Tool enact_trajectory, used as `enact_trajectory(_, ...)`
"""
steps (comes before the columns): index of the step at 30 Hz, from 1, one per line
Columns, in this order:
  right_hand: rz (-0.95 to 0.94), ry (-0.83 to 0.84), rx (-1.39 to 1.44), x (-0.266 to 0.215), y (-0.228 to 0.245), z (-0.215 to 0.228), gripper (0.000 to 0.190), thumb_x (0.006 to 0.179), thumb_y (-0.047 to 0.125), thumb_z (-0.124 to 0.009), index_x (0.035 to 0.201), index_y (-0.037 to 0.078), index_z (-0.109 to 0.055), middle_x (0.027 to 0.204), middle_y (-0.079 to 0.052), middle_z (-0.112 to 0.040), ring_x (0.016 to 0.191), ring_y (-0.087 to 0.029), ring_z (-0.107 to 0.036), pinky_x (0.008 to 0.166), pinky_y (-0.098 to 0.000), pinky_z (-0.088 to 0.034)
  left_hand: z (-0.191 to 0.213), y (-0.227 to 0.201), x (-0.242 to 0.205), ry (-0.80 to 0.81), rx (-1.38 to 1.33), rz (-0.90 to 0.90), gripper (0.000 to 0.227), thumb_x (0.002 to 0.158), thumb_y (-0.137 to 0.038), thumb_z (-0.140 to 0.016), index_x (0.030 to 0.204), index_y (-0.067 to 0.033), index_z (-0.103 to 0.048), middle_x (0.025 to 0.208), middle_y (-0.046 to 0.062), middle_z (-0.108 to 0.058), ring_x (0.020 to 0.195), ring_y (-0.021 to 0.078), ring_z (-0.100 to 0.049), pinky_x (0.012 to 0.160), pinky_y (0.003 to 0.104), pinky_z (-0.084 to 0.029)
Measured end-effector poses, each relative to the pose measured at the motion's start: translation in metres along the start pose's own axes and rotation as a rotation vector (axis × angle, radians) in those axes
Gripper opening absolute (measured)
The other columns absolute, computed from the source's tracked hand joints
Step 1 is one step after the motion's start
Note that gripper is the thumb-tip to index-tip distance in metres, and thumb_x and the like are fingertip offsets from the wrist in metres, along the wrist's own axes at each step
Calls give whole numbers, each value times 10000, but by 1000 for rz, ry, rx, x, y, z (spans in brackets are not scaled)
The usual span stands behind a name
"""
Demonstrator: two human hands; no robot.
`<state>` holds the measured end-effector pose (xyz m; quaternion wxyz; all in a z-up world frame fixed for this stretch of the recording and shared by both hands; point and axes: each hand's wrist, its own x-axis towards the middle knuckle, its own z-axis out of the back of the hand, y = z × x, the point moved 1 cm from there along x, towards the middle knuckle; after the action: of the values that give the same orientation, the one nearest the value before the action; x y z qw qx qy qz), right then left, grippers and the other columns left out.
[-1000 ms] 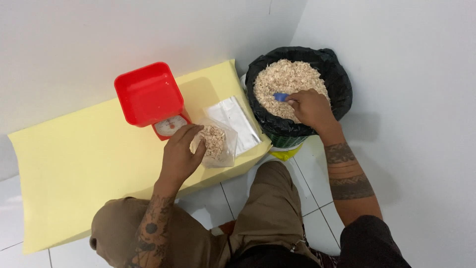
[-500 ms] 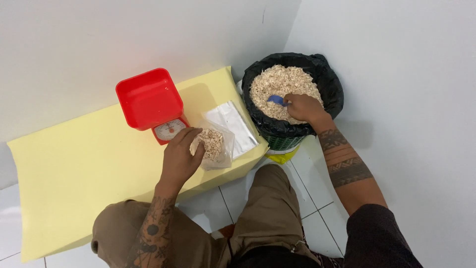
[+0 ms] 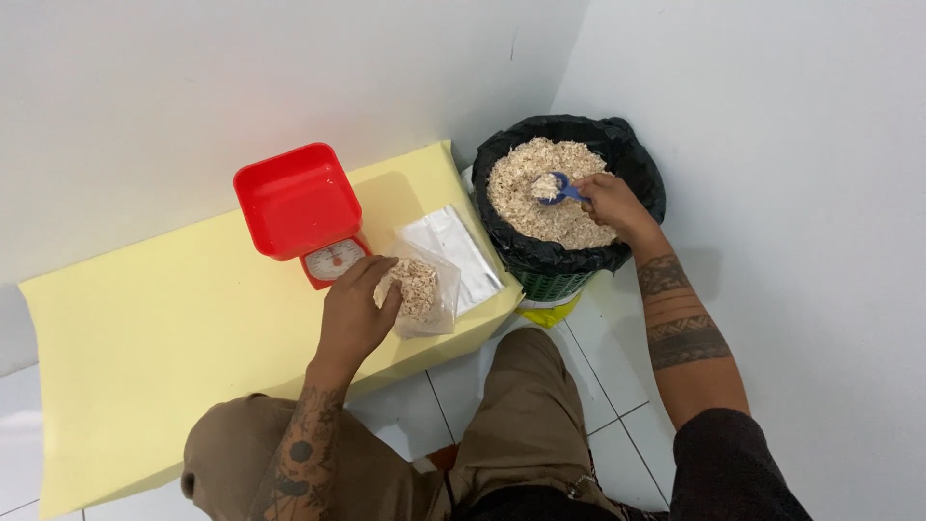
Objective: Scooping wood shavings from a large bin into a plastic bag and weighing the portion on a red scale.
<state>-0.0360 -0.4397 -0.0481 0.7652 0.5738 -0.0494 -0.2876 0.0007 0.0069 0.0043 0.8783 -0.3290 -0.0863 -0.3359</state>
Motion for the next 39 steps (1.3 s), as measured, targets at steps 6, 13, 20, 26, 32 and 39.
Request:
enact_trajectory(6,61,-50,142,-2,0,1,492,985,167,-539,1428,-31,-456,696,-9,-479,518,-114,-430,464,-281,-362,-2,2,0,-51,-36,10,360,851,-162,-711,1203,-86,-739,1141,147,-719,1078,362,-704,882,458,-565)
enact_trajectory(13,99,-136,265,-17,7,4,351,963,96,-529,1288,-28,-575,675,-24,-440,527,-99,-372,478,-272,-315,-7,-6,-2,-88,-34,95,402,864,-171,-679,1257,-92,-710,1194,119,-692,1092,320,-702,875,422,-578)
enact_trajectory(20,114,-209,331,-27,6,3,293,936,134,-561,1210,36,-591,654,-28,-433,505,-107,-366,468,-273,-295,-8,-1,1,-79,-73,143,412,853,-160,-689,1257,-85,-715,1173,113,-689,984,335,-723,805,456,-586)
enact_trajectory(26,136,-330,302,-11,-16,6,268,931,169,-592,1170,59,-643,622,-57,-501,467,-114,-425,422,-263,-320,-21,17,-3,-107,-132,150,444,794,-162,-750,1231,-89,-730,1130,125,-695,899,329,-717,748,477,-581)
enact_trajectory(32,154,-312,285,-22,-1,6,327,913,114,-590,1226,21,-609,631,-36,-515,468,-95,-411,425,-269,-329,-21,15,0,-123,-59,148,451,792,-173,-739,1239,-120,-741,1108,82,-684,833,287,-700,718,437,-577)
enact_trajectory(39,136,-294,378,-40,13,-1,277,912,122,-566,1183,72,-589,635,-12,-431,466,-87,-340,421,-247,-281,-19,12,0,-103,-121,135,464,792,-138,-704,1253,-87,-727,1141,116,-681,843,305,-700,716,447,-574)
